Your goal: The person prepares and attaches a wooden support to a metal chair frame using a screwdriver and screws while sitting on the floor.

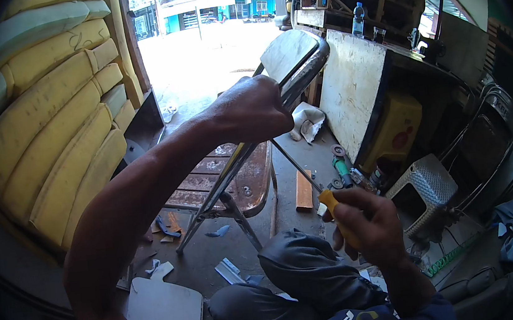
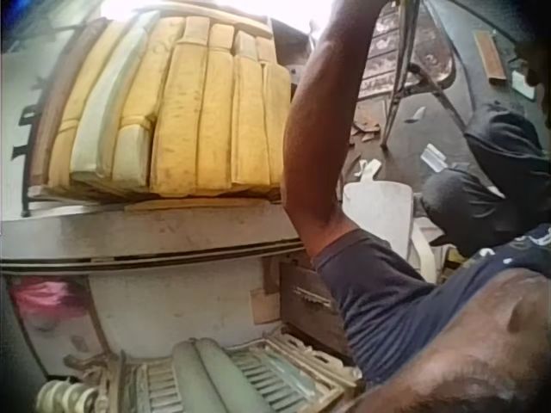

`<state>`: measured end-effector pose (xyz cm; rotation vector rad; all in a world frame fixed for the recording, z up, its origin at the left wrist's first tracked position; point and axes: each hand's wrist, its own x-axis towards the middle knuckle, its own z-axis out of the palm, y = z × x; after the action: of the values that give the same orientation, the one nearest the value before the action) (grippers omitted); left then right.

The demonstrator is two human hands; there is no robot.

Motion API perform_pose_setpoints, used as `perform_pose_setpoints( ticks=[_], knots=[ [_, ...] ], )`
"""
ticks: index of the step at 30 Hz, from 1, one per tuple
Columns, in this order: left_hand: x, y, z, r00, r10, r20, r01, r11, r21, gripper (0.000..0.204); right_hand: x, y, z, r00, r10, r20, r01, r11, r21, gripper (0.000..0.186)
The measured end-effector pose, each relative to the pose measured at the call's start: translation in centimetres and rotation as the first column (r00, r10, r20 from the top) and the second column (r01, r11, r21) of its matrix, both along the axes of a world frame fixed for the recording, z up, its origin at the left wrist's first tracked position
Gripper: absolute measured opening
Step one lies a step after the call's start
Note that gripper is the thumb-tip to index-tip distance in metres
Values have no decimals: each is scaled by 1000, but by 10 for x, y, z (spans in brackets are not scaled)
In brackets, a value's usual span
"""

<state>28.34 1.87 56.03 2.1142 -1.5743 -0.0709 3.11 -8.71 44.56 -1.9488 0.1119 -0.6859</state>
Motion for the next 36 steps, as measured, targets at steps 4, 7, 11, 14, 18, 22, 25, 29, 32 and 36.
perform_pose_setpoints(
  ticks=[4,7,11,14,18,22,25,29,32,36],
  knots=[
    [2,1,5,999,37,-31,-36,999,34,39,6,3,23,954,199,-223,-29,804,594,45],
    [10,3,-6,998,12,-61,-16,997,-73,32,8,16,20,979,-117,-170,98,988,-115,40],
    [1,-3,-3,998,18,-59,-25,993,-112,30,6,9,8,971,-227,77,238,877,-418,29],
    [5,-4,-9,997,29,-64,-35,996,-82,31,8,6,20,971,69,-228,44,890,455,35],
    [14,0,-1,999,8,-45,-7,1000,9,41,13,-19,13,934,311,-176,-124,745,656,46],
    [16,9,3,1000,19,2,-20,998,59,37,15,-36,-7,966,155,-208,-107,969,221,35],
    [15,31,11,998,9,-62,-2,993,117,30,16,-72,-34,999,-18,-44,32,935,354,23],
    [38,105,-2,966,-21,-259,33,998,43,29,68,-131,-35,977,-83,197,13,942,335,19],
    [29,174,-5,902,284,-326,-290,956,31,34,150,-158,-28,953,84,291,-188,918,349,28],
    [22,256,-8,748,449,-489,-581,799,-154,42,246,-173,17,912,242,332,-328,915,236,41]
  ],
)
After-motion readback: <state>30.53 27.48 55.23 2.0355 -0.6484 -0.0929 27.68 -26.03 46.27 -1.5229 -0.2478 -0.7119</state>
